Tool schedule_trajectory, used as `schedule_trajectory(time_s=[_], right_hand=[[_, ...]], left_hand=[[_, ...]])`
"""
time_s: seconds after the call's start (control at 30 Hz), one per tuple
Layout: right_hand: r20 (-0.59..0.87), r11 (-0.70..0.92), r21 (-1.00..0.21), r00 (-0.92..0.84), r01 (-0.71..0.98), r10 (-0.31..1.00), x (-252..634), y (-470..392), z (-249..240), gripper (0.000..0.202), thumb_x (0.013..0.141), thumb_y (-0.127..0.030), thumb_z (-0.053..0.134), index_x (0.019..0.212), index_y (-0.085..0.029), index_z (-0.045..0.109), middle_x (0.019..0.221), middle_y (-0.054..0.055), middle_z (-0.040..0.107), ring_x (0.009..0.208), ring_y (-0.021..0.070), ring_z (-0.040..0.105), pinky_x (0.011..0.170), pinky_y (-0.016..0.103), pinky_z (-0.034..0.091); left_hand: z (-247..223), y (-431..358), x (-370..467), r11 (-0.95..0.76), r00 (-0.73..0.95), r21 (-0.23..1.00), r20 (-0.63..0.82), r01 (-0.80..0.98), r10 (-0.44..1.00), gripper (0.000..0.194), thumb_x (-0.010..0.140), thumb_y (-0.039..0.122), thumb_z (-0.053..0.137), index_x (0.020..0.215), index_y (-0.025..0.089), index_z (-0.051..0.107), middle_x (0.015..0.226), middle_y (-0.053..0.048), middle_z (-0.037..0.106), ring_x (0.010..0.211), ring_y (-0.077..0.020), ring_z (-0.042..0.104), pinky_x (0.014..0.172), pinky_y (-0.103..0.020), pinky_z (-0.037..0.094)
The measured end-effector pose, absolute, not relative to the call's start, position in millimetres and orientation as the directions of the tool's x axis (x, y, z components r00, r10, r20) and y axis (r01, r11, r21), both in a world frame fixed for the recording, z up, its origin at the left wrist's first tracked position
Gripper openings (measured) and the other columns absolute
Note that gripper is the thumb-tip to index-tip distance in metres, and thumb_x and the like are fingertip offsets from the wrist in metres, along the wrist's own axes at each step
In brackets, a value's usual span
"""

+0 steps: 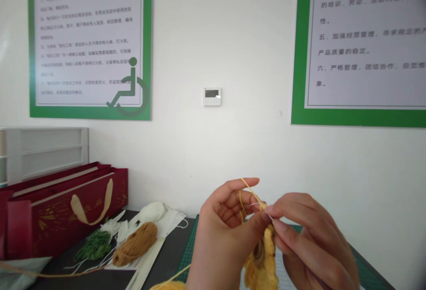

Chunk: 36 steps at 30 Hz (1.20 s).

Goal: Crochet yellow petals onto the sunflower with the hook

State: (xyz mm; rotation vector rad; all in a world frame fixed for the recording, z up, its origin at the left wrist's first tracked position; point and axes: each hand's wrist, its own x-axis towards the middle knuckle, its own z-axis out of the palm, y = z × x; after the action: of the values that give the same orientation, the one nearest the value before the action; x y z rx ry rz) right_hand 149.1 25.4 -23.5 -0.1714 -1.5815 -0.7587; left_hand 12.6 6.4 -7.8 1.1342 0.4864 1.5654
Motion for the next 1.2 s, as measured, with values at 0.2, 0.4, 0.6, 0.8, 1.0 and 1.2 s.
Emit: schedule_trajectory(time_s=[0.2, 0.4, 0.6, 0.8, 1.0, 1.2], right_hand=[[0.987, 0.903, 0.153, -0.021, 0.402, -0.158, 152, 37, -43, 0.043, 0.083, 0.000, 0.065, 0.119, -0.025, 0.067, 0.109, 0.006, 0.069, 0.094, 0.0207, 0.070, 0.070, 0.037, 0.062], [0.998, 0.952, 0.044, 0.039, 0.305, -0.058, 143, 35, -46, 0.049, 0.084, 0.001, 0.063, 0.122, -0.029, 0.068, 0.110, 0.007, 0.071, 0.099, 0.0236, 0.070, 0.068, 0.038, 0.063], [0.984, 0.942, 0.140, 0.060, 0.306, -0.165, 135, 29, -29, 0.041, 0.084, 0.002, 0.063, 0.115, -0.024, 0.073, 0.094, 0.006, 0.074, 0.086, 0.0205, 0.070, 0.062, 0.034, 0.062], [0.972, 0.953, 0.180, 0.102, 0.242, -0.210, 127, 25, -28, 0.034, 0.088, -0.001, 0.061, 0.114, -0.020, 0.074, 0.091, 0.006, 0.072, 0.078, 0.0186, 0.070, 0.061, 0.034, 0.061], [0.960, 0.966, 0.115, 0.224, 0.233, -0.168, 123, 35, -40, 0.032, 0.089, -0.004, 0.062, 0.112, -0.023, 0.073, 0.088, 0.005, 0.069, 0.076, 0.0193, 0.067, 0.061, 0.038, 0.059], [0.911, 0.981, 0.006, 0.404, 0.192, -0.085, 118, 43, -46, 0.025, 0.086, -0.007, 0.065, 0.101, -0.024, 0.074, 0.093, 0.005, 0.069, 0.083, 0.0216, 0.068, 0.064, 0.038, 0.059]], left_hand=[[-4, 1, 6, -0.270, 0.087, 0.762, 0.392, -0.588, 0.916, 0.035, 0.074, 0.022, 0.086, 0.108, 0.019, 0.077, 0.083, -0.005, 0.072, 0.082, -0.0164, 0.067, 0.078, -0.026, 0.052], [-3, 5, -1, -0.141, 0.185, 0.699, 0.370, -0.701, 0.910, 0.017, 0.081, 0.017, 0.081, 0.099, 0.017, 0.080, 0.074, -0.003, 0.071, 0.075, -0.0116, 0.065, 0.076, -0.021, 0.051], [-7, 18, -5, 0.097, 0.371, 0.663, 0.286, -0.742, 0.883, 0.036, 0.065, 0.007, 0.088, 0.099, 0.013, 0.081, 0.073, -0.002, 0.066, 0.068, -0.0089, 0.060, 0.070, -0.019, 0.052], [-14, 20, -3, 0.193, 0.441, 0.645, 0.247, -0.739, 0.863, 0.045, 0.056, 0.003, 0.089, 0.098, 0.016, 0.080, 0.073, -0.001, 0.065, 0.062, -0.0083, 0.059, 0.062, -0.018, 0.051], [-12, 17, 9, 0.125, 0.399, 0.651, 0.291, -0.749, 0.870, 0.044, 0.058, 0.006, 0.091, 0.097, 0.019, 0.078, 0.071, 0.000, 0.067, 0.060, -0.0081, 0.062, 0.062, -0.018, 0.051], [-10, 16, 20, -0.208, 0.150, 0.711, 0.405, -0.671, 0.902, 0.048, 0.055, 0.015, 0.097, 0.098, 0.020, 0.078, 0.074, -0.002, 0.073, 0.073, -0.0135, 0.068, 0.074, -0.024, 0.055]])
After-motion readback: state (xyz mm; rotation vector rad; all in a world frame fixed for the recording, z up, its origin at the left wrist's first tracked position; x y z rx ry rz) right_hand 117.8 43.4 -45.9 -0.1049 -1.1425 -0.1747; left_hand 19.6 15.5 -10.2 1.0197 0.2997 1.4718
